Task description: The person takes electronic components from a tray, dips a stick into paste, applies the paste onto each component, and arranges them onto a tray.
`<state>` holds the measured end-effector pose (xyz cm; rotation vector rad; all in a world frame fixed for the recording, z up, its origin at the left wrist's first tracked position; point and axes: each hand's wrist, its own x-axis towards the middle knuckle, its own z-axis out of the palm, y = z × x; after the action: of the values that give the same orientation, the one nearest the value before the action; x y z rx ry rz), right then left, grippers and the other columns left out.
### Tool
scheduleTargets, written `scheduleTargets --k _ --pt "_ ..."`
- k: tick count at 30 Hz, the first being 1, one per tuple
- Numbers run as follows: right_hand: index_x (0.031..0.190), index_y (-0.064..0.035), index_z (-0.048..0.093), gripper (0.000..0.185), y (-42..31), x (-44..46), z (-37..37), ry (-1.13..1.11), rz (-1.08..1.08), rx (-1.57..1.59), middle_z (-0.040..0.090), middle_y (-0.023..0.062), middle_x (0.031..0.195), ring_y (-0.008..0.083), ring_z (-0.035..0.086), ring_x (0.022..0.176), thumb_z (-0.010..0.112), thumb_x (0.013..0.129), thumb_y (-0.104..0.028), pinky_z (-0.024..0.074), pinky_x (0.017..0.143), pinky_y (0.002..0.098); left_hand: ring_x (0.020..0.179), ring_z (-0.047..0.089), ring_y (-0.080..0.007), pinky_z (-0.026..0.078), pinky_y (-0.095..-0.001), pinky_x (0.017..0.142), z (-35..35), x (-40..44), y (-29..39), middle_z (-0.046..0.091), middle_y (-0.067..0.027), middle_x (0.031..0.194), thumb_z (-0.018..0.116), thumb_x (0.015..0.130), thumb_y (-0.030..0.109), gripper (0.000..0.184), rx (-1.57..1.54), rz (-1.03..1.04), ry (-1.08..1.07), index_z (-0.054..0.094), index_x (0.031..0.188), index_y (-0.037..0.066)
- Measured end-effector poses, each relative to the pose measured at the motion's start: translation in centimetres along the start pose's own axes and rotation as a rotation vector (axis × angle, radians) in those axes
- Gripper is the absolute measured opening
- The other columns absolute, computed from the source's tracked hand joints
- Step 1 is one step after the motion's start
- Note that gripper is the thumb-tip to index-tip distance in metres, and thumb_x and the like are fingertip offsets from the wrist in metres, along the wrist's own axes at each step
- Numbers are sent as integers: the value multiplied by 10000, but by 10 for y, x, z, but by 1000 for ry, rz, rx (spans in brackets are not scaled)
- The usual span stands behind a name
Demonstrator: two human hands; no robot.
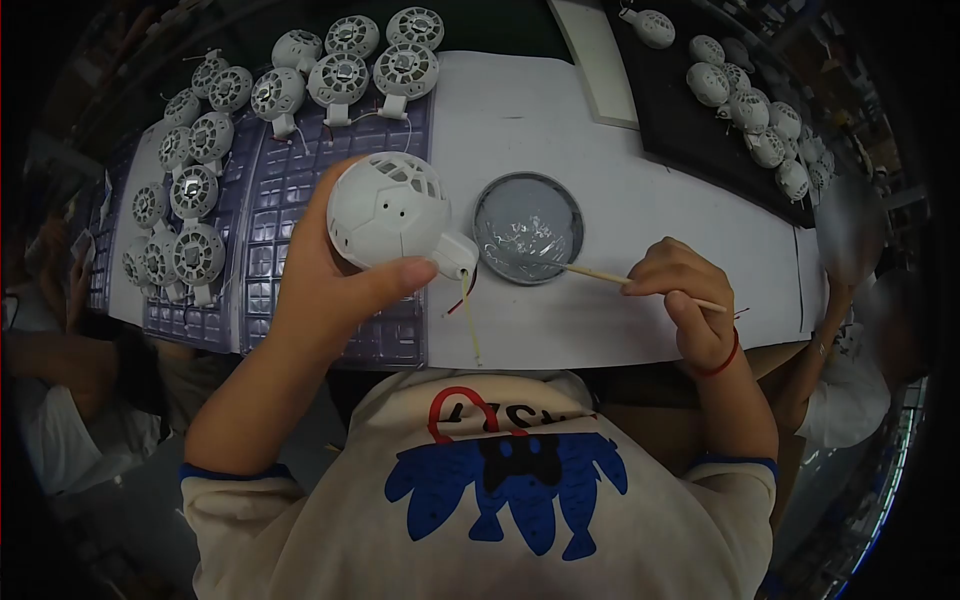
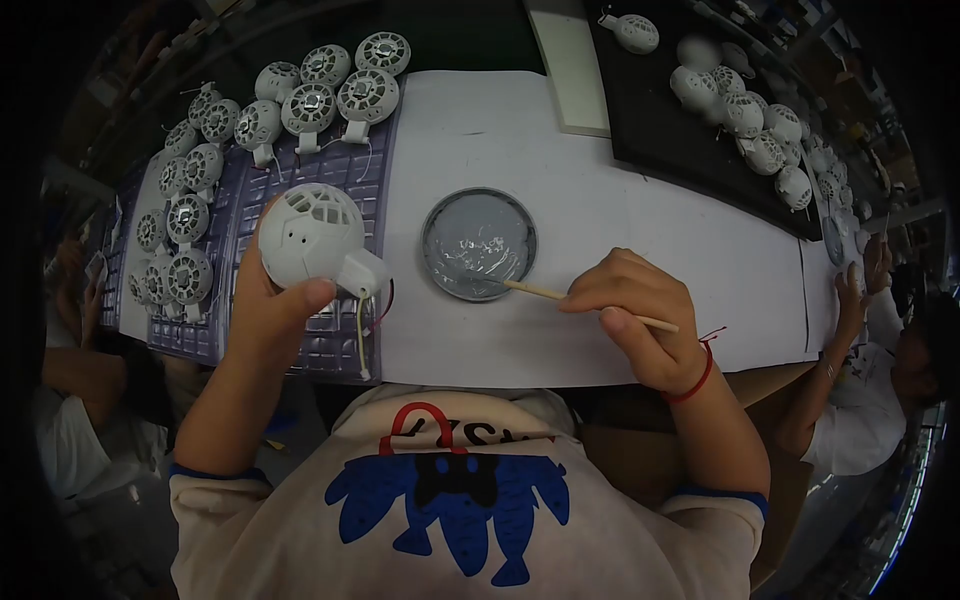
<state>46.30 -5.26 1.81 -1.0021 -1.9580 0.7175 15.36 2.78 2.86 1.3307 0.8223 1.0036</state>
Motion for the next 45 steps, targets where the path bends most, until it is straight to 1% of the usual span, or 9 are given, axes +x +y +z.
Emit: scheduleTargets --k 5,13,21,25,31,33,36,39,45 --pt "863 -2 655 223 8 -1 4 16 68 83 650 124 841 186 533 708 464 860 -117 415 669 296 1009 568 -192 467 -333 880 -7 1 -9 556 -107 1089 771 672 197 709 -138 -202 7 403 1253 23" --pt "842 -5 643 201 15 -3 6 -45 68 172 644 127 847 189 557 742 469 851 -105 427 704 300 1017 567 -200 459 -342 892 -10 -2 -12 557 -108 1105 776 656 182 713 -149 -133 8 416 1251 24" --pt "819 -14 587 227 18 -2 24 249 389 574 614 140 744 203 546 730 451 857 -191 428 722 322 1023 565 -202 463 -342 889 -5 2 -12 561 -109 1108 782 647 149 691 -241 -233 -82 435 1232 23" --pt "875 21 605 227 23 -5 20 255 312 664 633 145 805 199 573 792 432 864 -125 444 774 326 1032 558 -193 467 -336 884 -4 -1 -15 563 -106 1084 780 663 138 673 -141 -176 -69 428 1226 26" --pt "895 -26 613 191 5 1 17 311 78 -68 605 152 960 209 561 845 447 837 -98 422 775 341 976 597 -199 501 -321 823 4 -3 -1 575 -103 1066 781 680 136 641 -32 -177 -81 434 1210 38" --pt "902 -83 626 168 -7 2 14 239 -165 -354 602 124 987 207 561 858 477 826 -101 410 799 355 947 614 -198 514 -315 795 7 -1 -1 585 -101 1057 782 682 139 634 69 -174 -137 438 1206 40" --pt "912 -137 631 161 -28 5 20 71 -417 -548 612 68 986 181 567 883 496 828 -110 395 836 371 892 641 -191 531 -308 737 12 3 -8 616 -100 1009 800 659 181 612 349 49 -173 479 1163 46" --pt "921 -177 631 176 -33 5 32 30 -521 -618 627 25 971 153 579 890 515 813 -101 383 861 376 886 648 -189 529 -309 735 18 5 -8 636 -102 970 815 628 221 595 424 44 -177 518 1112 43" --pt "924 -153 627 181 -36 6 35 2 -474 -597 660 30 942 156 602 866 509 797 -98 386 862 371 864 656 -219 526 -316 736 23 4 -6 641 -110 958 813 618 291 606 498 52 -167 536 1096 43"
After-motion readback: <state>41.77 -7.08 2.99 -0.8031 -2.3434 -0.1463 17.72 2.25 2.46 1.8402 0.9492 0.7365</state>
